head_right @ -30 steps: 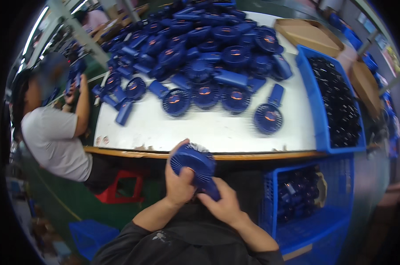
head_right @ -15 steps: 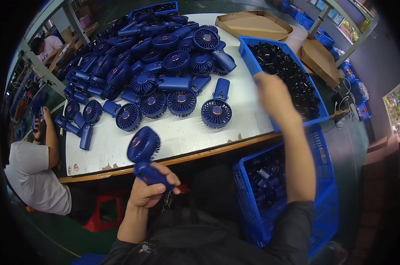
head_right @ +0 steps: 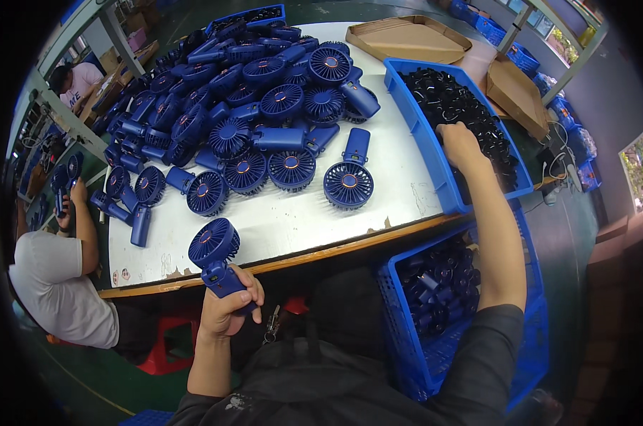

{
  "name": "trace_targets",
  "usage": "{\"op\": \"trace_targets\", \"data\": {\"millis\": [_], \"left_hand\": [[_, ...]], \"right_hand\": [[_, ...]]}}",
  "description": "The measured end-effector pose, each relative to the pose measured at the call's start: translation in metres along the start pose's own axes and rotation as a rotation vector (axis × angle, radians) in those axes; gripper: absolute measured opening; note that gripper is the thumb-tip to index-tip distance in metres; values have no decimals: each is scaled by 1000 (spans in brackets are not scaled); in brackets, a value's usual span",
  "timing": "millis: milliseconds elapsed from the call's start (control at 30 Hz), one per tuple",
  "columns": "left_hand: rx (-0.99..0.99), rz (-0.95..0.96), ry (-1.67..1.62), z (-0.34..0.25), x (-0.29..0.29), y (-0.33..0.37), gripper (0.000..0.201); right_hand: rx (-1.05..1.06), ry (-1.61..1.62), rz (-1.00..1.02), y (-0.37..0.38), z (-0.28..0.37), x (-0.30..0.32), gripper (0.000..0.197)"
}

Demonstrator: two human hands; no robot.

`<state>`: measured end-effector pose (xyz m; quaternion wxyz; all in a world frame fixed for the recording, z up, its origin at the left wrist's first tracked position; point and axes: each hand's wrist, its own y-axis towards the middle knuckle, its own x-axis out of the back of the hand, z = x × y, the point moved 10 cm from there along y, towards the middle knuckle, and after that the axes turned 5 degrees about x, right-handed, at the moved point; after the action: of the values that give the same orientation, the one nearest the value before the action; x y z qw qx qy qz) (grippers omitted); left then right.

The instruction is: Assembling small blue portable handheld fans at a factory workbench by attaching components.

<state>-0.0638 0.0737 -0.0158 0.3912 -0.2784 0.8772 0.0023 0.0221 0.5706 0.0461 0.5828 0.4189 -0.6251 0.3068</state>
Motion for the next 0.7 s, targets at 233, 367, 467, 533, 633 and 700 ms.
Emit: {"op": "trace_targets", "data": {"millis": [233, 367, 467, 533, 633, 700], "left_hand": [[0, -102, 72, 0, 9, -6, 21], [5, -168, 125, 2, 15, -4, 22], [17, -171, 134, 6, 11, -2, 23], [31, -164, 141, 8, 9, 0, 23], [43, -168, 155, 10, 8, -1, 23], [43, -181, 148, 10, 10, -1, 23]], "right_hand": [[-135, 384, -209, -6, -16, 39, 30], [-222, 597, -308, -16, -21, 59, 32], [-281, 665, -227, -13, -33, 21, 31], [-315, 658, -200, -14, -40, 8, 30], [-356, 671, -155, -15, -37, 1, 29], [-348, 600, -171, -14, -37, 5, 27]]}}
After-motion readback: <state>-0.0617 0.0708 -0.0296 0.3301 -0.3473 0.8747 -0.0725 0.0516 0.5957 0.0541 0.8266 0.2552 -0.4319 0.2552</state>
